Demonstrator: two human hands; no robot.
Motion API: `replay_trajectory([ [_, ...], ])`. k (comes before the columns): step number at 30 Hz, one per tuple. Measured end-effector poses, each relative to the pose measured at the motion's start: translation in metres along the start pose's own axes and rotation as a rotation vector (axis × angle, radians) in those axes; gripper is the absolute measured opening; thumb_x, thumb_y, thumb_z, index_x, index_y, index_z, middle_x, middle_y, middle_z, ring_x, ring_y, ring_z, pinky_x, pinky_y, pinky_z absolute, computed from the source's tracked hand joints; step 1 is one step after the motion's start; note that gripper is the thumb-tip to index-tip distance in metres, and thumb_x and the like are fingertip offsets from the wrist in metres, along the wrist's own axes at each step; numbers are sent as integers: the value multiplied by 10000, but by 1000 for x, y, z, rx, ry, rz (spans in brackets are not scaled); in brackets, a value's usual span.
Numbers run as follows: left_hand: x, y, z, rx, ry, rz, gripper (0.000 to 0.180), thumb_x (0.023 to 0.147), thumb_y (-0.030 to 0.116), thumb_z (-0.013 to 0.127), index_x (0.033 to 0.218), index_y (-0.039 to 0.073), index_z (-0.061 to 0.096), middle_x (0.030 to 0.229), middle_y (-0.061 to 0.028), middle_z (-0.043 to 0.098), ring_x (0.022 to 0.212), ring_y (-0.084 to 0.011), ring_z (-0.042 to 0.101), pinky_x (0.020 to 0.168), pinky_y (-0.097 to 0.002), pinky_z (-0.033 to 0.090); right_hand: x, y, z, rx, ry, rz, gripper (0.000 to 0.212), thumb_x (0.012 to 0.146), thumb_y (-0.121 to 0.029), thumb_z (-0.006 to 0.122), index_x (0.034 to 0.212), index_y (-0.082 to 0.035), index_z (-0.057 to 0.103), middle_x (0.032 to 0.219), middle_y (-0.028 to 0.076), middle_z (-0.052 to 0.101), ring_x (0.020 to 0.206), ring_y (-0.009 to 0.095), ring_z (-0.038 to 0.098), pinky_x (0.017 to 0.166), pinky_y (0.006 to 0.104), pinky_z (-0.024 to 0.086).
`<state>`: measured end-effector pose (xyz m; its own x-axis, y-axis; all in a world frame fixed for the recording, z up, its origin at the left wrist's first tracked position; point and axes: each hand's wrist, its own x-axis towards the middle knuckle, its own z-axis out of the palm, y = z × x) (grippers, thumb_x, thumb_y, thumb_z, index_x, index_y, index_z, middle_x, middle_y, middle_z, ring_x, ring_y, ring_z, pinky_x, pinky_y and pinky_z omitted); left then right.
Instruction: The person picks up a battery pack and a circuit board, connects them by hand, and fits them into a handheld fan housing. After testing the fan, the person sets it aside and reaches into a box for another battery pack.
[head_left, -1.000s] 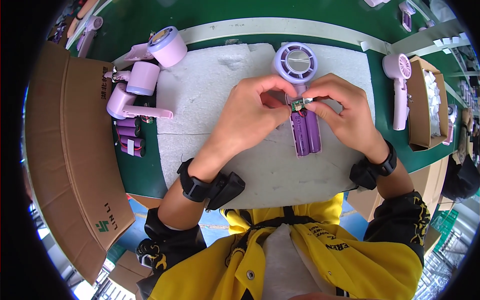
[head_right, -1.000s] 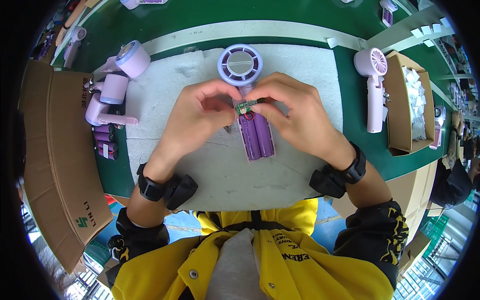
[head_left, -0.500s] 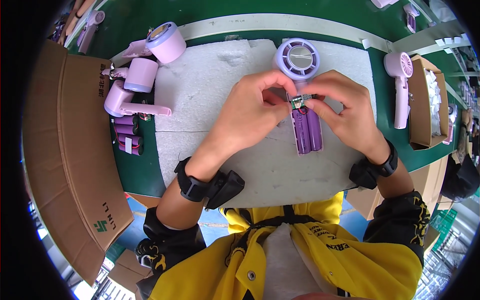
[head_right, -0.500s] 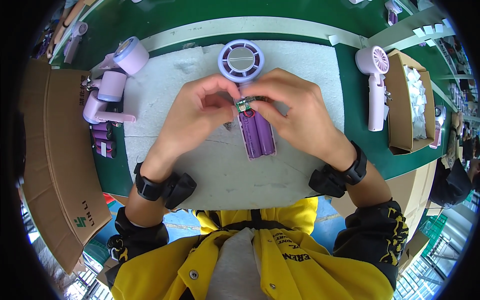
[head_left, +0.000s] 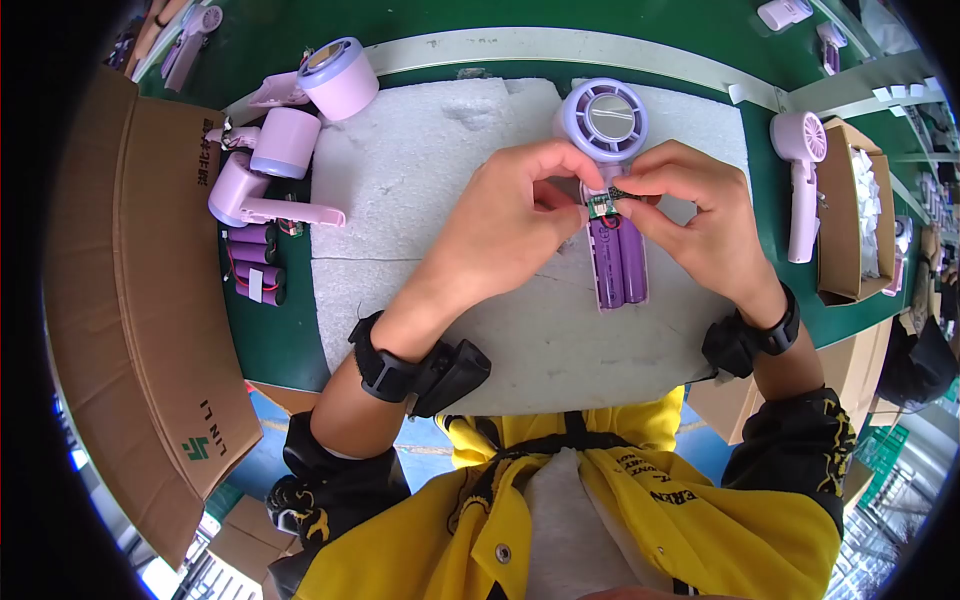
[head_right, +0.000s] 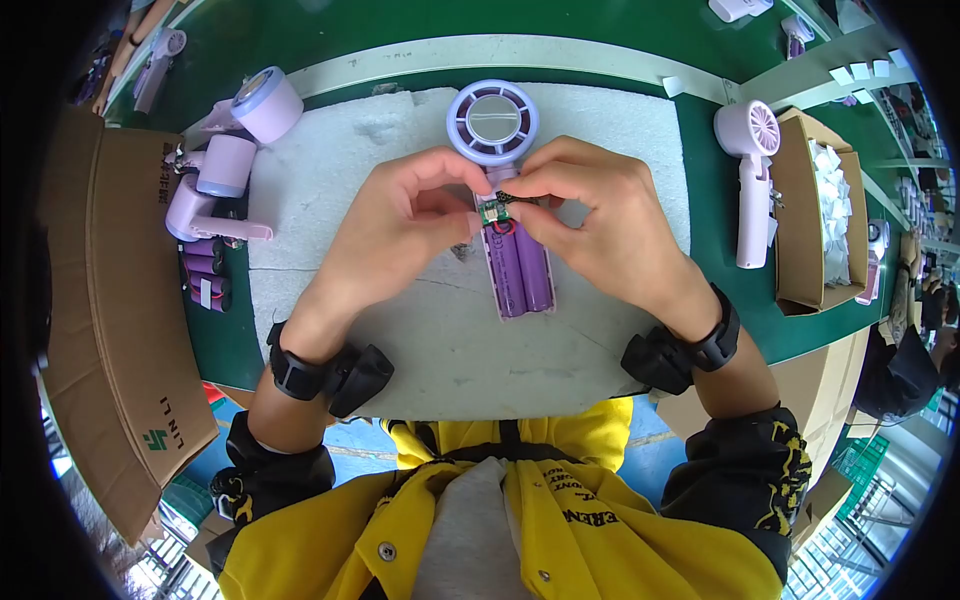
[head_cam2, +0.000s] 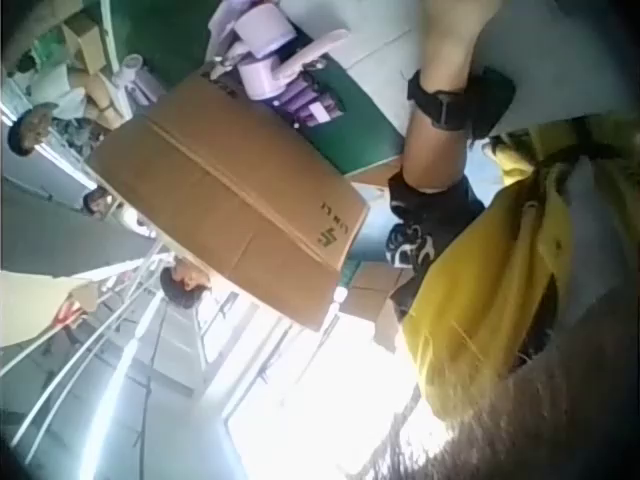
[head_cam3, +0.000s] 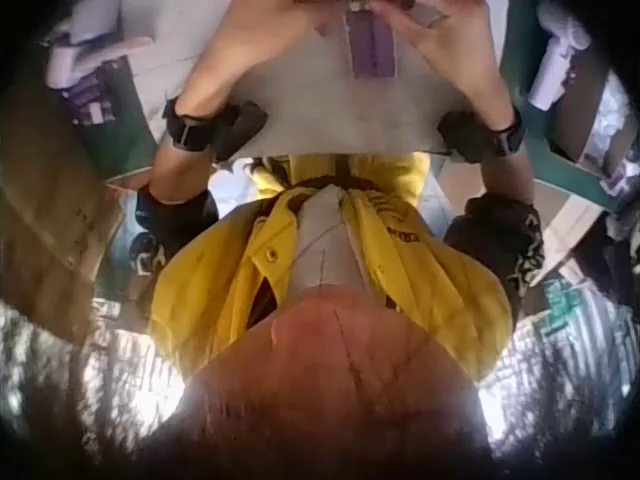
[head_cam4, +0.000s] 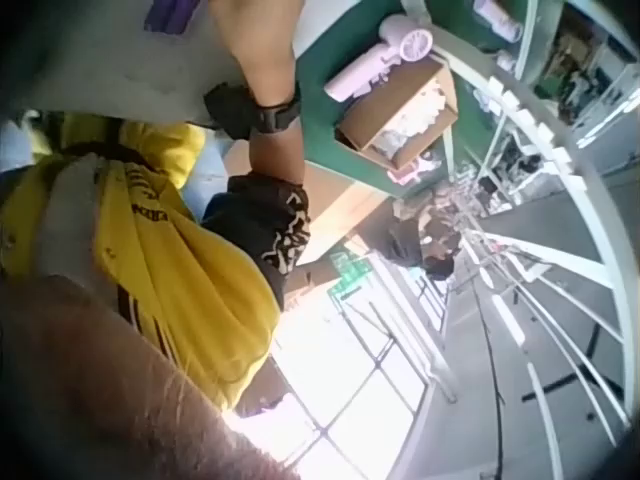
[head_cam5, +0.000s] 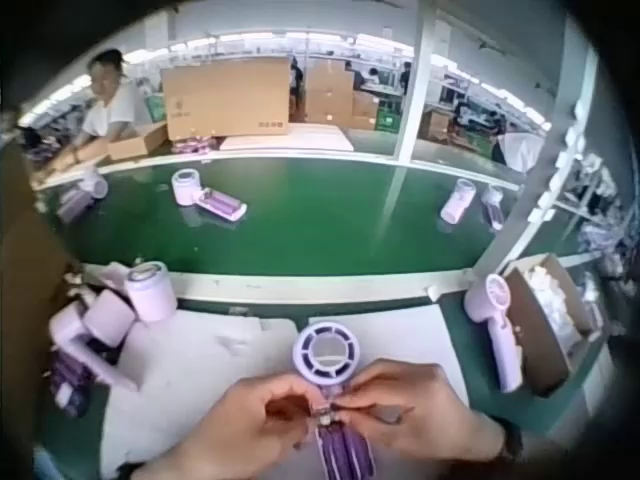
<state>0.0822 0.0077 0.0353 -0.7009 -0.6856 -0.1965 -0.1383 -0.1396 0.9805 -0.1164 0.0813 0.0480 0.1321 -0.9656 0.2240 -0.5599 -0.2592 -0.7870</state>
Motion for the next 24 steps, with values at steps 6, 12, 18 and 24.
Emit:
replay_trajectory([
  [6, -1, 1, -1, 20, -6, -15, 161, 811, -42, 592, 963, -6, 636, 795, -48, 651, 704, -91, 610, 633, -255, 478, -1, -3, 0, -87, -15, -25, 245, 739, 57, 750, 975, 5, 713, 925, 102, 657, 785, 209, 648, 687, 280, 523],
  [12, -1, 1, 0, 6, 6, 8, 118, 848, -12, 612, 960, -14, 650, 819, -63, 670, 729, -96, 634, 650, -256, 494, 0, -3, 1, -94, -22, -44, 232, 754, 41, 749, 979, 13, 700, 924, 101, 642, 783, 230, 644, 689, 284, 522],
  [18, -3, -1, 0, 49, 57, 47, 153, 868, -2, 615, 1000, -5, 694, 877, -83, 702, 756, -110, 654, 648, -250, 508, -1, -1, 2, -62, 3, -87, 211, 778, 35, 729, 984, 24, 684, 926, 101, 635, 783, 245, 641, 696, 289, 519],
  [24, -3, 5, -3, 249, 6, 113, 197, 879, -12, 602, 1030, 14, 725, 941, -91, 720, 787, -115, 666, 673, -251, 530, 1, 2, -3, 120, -33, 113, 239, 832, 40, 690, 1067, 8, 658, 933, 81, 648, 804, 186, 644, 729, 285, 528],
])
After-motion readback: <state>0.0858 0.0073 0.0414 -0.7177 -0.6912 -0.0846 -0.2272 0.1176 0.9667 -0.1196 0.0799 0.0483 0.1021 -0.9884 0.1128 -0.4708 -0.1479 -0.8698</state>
